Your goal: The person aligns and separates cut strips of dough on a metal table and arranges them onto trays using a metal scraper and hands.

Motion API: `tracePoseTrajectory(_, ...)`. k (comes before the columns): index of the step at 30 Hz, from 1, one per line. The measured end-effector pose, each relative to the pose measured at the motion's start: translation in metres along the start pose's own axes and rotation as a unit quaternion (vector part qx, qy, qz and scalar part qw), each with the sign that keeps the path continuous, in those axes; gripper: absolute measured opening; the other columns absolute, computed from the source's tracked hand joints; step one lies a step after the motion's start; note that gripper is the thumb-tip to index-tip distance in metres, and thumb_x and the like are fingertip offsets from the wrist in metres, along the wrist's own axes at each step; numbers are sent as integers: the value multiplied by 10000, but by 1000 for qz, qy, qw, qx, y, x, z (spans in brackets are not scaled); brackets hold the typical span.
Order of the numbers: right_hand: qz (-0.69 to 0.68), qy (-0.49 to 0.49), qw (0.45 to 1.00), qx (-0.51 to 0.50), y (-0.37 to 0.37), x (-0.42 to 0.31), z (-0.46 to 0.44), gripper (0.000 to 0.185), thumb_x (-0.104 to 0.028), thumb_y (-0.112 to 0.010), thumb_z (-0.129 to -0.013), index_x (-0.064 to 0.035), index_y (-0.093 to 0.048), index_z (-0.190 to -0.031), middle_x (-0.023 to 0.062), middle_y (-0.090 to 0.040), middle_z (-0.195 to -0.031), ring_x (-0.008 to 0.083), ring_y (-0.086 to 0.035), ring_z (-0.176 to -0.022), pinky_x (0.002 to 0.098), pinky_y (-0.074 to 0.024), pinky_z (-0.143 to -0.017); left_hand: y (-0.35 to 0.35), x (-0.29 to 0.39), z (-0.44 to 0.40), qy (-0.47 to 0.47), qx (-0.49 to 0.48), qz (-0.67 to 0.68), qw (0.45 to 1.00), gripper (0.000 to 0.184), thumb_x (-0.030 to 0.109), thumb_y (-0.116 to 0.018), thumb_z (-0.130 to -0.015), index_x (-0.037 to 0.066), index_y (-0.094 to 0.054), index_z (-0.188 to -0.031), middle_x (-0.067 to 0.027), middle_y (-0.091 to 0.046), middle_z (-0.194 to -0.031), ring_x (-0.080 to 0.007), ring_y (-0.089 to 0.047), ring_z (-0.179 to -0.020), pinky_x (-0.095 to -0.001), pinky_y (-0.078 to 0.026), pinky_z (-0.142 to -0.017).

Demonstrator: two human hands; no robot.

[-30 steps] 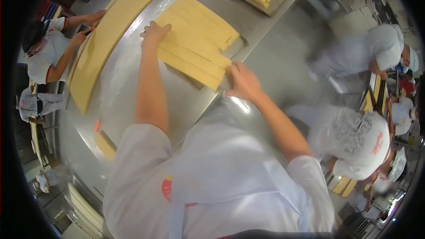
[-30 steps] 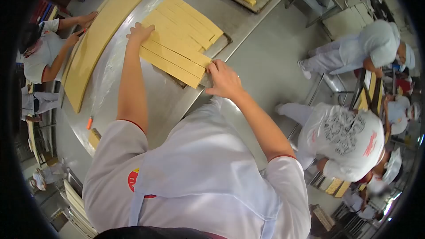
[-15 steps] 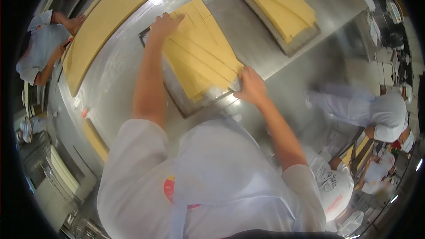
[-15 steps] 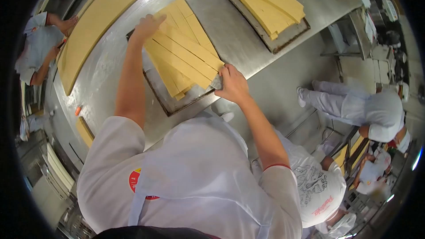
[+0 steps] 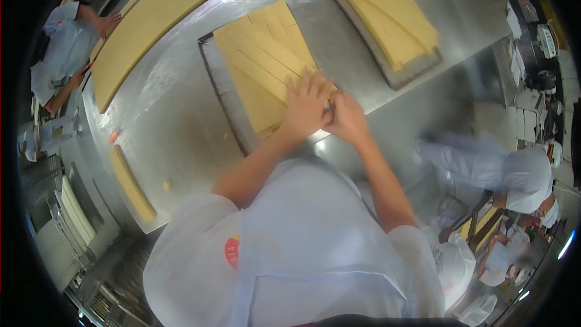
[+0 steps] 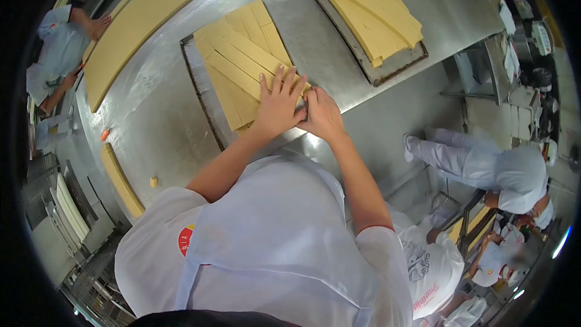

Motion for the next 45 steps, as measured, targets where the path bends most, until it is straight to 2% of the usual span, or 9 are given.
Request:
tracePoseTrajectory(8, -11, 4, 999, -30, 3, 1, 10, 737, -247, -962, -591, -52, -525, -1152, 186, -610, -1222, 402, -647, -1114, 492, -574, -932, -8, 9, -7, 19, 62, -28, 998, 559, 390, -728, -927, 179, -618, -1433, -43, -526, -1530, -387, -369, -1538, -817, -233, -1172)
tracePoseTrajectory(14, 15, -33, 999, -16, 3, 25, 62, 744, -249, -952, -596, -82, -518, -1177, 215, -595, -1325, 431, -637, -1179, 508, -568, -963, -11, -9, -16, 15, 69, -54, 996, 487, 404, -717, -953, 183, -644, -1382, -22, -553, -1494, -363, -388, -1524, -806, -248, -1170)
tracePoseTrajectory(21, 67, -68, 995, 8, 53, 45, 193, 658, -292, -889, -637, -52, -544, -1143, 251, -597, -1342, 478, -633, -1152, 523, -558, -957, -5, -9, -12, 7, 65, -15, 998, 497, 415, -713, -953, 160, -641, -1373, -37, -566, -1476, -376, -406, -1504, -797, -259, -1165)
tracePoseTrajectory(30, 142, -191, 970, 49, 61, 48, 416, 739, -357, -932, -549, -17, -553, -1083, 291, -617, -1204, 492, -637, -1094, 562, -533, -915, -8, -10, -8, -9, 69, -57, 996, 479, 424, -689, -977, 169, -636, -1380, -39, -572, -1473, -382, -410, -1513, -790, -264, -1178)
tracePoseTrajectory(35, 82, -259, 955, 118, 28, 44, 450, 707, -306, -927, -570, -24, -513, -1069, 304, -603, -1171, 503, -633, -1050, 548, -531, -857, -13, -6, 0, -7, 47, -86, 995, 499, 438, -687, -983, 201, -614, -1416, -59, -563, -1496, -399, -411, -1515, -811, -274, -1159)
tracePoseTrajectory(39, 28, -282, 937, 203, 5, 36, 455, 707, -262, -925, -613, -30, -483, -1113, 315, -593, -1230, 505, -631, -1044, 553, -528, -858, 13, 0, 7, 29, 92, -15, 995, 594, 413, -688, -993, 125, -542, -1492, -148, -534, -1528, -439, -403, -1507, -717, -265, -1228)
tracePoseTrajectory(41, 0, -285, 930, 230, 2, 42, 467, 716, -246, -930, -620, -29, -473, -1127, 316, -590, -1249, 508, -630, -1054, 549, -528, -867, 40, -22, 8, 113, 136, 62, 982, 628, 358, -679, -1004, 60, -516, -1532, -195, -529, -1543, -455, -410, -1494, -651, -247, -1278)
tracePoseTrajectory(42, -14, -276, 933, 230, -7, 51, 476, 723, -241, -935, -619, -29, -470, -1131, 315, -589, -1256, 508, -629, -1063, 546, -527, -875, 40, -56, 17, 167, 225, 129, 951, 665, 325, -667, -1020, 17, -448, -1567, -225, -494, -1567, -450, -400, -1500, -583, -251, -1292)
tracePoseTrajectory(45, -22, -265, 930, 256, -11, 61, 487, 744, -232, -954, -597, -28, -471, -1126, 289, -595, -1266, 486, -631, -1100, 528, -526, -907, 23, -121, 57, 305, 418, 308, 798, 720, 264, -608, -1070, -52, -287, -1631, -261, -376, -1647, -412, -359, -1534, -473, -261, -1302)
Point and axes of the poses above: each hand's wrist, its own z-axis away from the middle knuckle, its own y-axis out of the back of the hand, x = y × z, the point moved 6 cm from there along -z, towards the middle knuckle
